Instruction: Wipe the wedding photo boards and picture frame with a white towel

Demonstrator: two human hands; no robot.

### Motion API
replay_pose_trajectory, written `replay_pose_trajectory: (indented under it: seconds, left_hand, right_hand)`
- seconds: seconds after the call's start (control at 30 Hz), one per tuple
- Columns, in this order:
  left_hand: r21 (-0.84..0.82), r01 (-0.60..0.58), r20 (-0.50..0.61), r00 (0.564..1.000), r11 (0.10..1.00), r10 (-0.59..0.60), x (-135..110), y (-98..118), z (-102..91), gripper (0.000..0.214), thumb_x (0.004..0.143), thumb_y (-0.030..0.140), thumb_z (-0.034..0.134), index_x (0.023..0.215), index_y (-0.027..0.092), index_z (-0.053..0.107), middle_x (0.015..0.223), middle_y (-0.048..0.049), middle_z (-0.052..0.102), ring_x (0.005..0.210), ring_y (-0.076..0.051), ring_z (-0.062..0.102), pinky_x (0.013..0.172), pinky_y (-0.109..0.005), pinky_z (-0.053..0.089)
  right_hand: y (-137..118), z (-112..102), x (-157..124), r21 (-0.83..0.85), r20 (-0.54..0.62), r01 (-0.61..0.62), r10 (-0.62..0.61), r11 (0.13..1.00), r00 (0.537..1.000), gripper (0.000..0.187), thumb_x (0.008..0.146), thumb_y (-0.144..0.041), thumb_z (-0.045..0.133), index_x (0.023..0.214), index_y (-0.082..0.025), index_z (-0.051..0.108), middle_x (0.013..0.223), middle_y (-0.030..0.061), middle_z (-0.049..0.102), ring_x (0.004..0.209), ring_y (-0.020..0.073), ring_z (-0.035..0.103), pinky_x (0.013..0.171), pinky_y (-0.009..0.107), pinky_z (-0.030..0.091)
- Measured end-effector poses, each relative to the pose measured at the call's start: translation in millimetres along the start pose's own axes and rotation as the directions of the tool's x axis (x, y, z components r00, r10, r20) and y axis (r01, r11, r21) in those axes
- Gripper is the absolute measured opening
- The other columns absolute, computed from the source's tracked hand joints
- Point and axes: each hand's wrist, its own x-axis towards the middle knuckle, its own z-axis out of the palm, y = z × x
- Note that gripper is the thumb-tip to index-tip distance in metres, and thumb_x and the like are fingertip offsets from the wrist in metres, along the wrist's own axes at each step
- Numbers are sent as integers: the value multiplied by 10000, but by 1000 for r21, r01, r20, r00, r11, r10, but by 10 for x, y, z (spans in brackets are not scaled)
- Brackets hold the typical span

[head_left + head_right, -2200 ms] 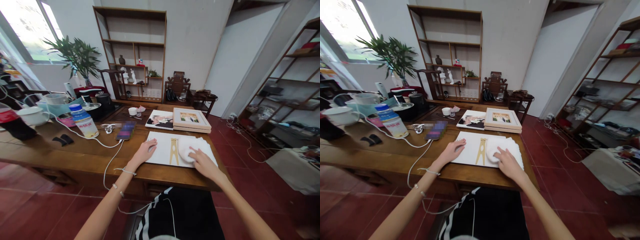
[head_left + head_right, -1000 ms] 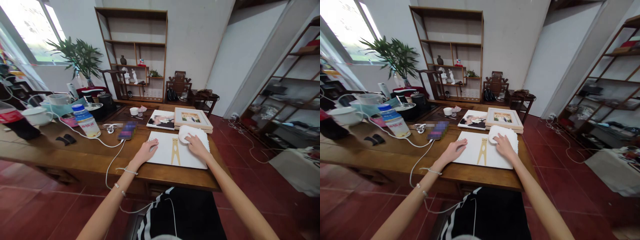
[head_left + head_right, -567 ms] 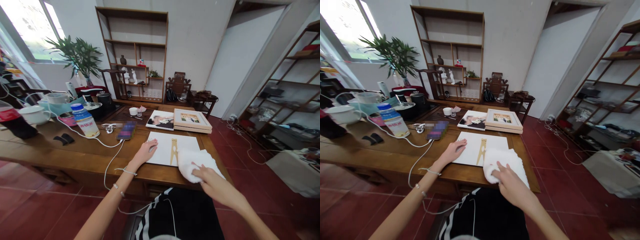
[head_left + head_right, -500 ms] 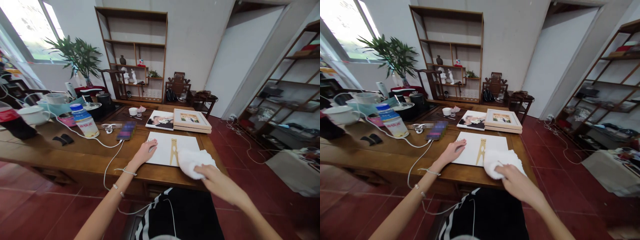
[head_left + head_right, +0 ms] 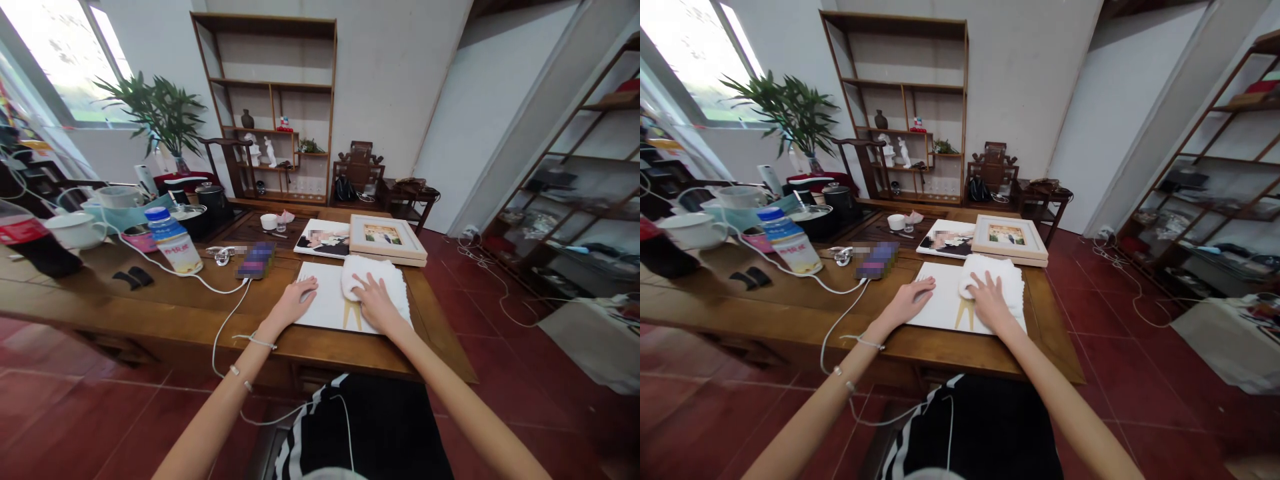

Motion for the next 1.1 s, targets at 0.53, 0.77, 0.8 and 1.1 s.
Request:
replay_pose_trajectory:
  seconds: [0.53,0.77,0.8,1.1]
  left_hand:
    - [42,-46,-8,999,998,46,-4,7,-3,259,814,238,486,1003,180,654,1166,-95,622,1147,-216,536,1008,-420,391]
    - [-3,-13,7,1000,1000,13,-3,24,-19,275,809,251,491,1002,144,657,1181,-137,602,1160,-246,522,1009,-453,376]
    - [-4,-8,6,1000,1000,8,-2,24,-17,272,808,251,494,1001,149,657,1182,-133,602,1159,-244,522,1011,-453,373]
    - [20,-26,-11,1000,999,26,3,17,1,257,812,241,491,994,169,658,1165,-103,621,1149,-230,533,1007,-424,391]
  right_hand:
    - [-236,-243,-507,170,86,68,-84,983,993,540,669,27,345,1109,-208,550,1439,24,318,1338,287,163,1032,566,183]
    - [10,-145,238,70,25,-33,31,997,999,499,731,1,328,1152,-182,523,1334,79,455,1237,305,315,971,550,265]
    - [-10,-145,265,67,25,-32,31,997,999,493,736,0,326,1148,-181,528,1331,84,457,1228,309,323,962,557,268]
    - [-614,-200,-475,37,90,77,-81,996,993,480,732,-23,375,1149,-175,557,1444,78,294,1311,399,154,1006,616,165]
